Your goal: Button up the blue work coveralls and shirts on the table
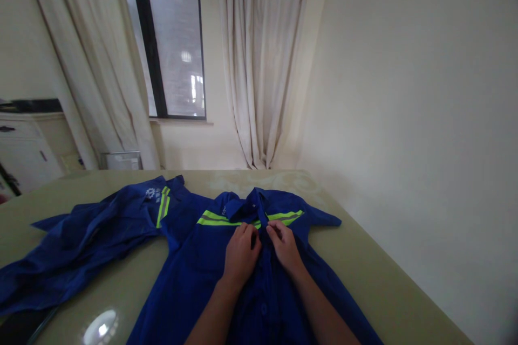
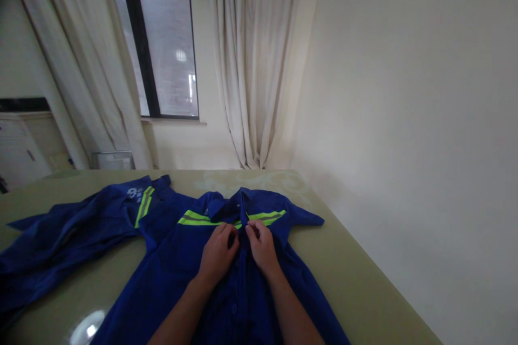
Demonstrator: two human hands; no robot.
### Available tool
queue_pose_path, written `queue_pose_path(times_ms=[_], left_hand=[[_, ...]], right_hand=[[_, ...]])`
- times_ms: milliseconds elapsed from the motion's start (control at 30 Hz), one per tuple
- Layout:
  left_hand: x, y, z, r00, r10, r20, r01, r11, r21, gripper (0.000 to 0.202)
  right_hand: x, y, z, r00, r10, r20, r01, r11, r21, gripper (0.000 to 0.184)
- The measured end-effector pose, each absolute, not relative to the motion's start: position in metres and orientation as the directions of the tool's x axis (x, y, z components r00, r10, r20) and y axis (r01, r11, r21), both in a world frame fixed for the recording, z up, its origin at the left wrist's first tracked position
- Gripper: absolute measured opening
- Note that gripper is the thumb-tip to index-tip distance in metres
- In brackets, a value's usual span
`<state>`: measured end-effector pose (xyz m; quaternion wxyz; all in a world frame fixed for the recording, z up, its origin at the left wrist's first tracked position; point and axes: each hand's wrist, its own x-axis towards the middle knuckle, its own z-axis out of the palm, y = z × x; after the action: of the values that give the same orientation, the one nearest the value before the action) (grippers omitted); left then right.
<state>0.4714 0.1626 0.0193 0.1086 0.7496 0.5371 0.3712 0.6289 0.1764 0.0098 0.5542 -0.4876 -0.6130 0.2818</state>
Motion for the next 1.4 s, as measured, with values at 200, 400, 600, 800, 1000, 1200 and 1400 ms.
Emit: queue_pose_path(times_ms=[200, 400, 600, 800, 1000, 1200, 1400], left_hand=[[0.473, 0.165, 0.017, 0.145, 0.797, 0.587, 0.649, -0.524, 0.551, 0.013], [0.471, 0.167, 0.013, 0.107, 0.828, 0.55, 0.6, -0.495, 0.629, 0.013], [0.47, 0.168, 0.015, 0.071, 0.843, 0.533, 0.563, -0.475, 0.677, 0.014], [0.469, 0.17, 0.013, -0.042, 0.837, 0.546, 0.496, -0.457, 0.738, 0.011], [0.469, 0.17, 0.014, -0.03, 0.788, 0.615, 0.519, -0.514, 0.684, 0.01], [0.469, 0.169, 0.016, 0.014, 0.803, 0.596, 0.543, -0.506, 0.67, 0.014], [0.468, 0.17, 0.015, 0.02, 0.871, 0.491, 0.484, -0.438, 0.758, 0.015]], right_hand=[[0.63, 0.181, 0.005, 0.09, 0.944, 0.318, 0.167, 0.301, -0.939, 0.034], [0.631, 0.181, 0.006, 0.116, 0.958, 0.263, 0.076, 0.255, -0.964, 0.041], [0.632, 0.18, 0.011, 0.167, 0.934, 0.316, 0.06, 0.31, -0.949, 0.042], [0.624, 0.171, 0.012, 0.147, 0.869, 0.473, 0.335, 0.406, -0.85, 0.033], [0.619, 0.167, 0.013, 0.002, 0.849, 0.528, 0.55, 0.44, -0.71, 0.028], [0.617, 0.166, 0.016, 0.009, 0.848, 0.529, 0.494, 0.457, -0.74, 0.031], [0.618, 0.166, 0.016, 0.019, 0.892, 0.451, 0.436, 0.399, -0.807, 0.029]])
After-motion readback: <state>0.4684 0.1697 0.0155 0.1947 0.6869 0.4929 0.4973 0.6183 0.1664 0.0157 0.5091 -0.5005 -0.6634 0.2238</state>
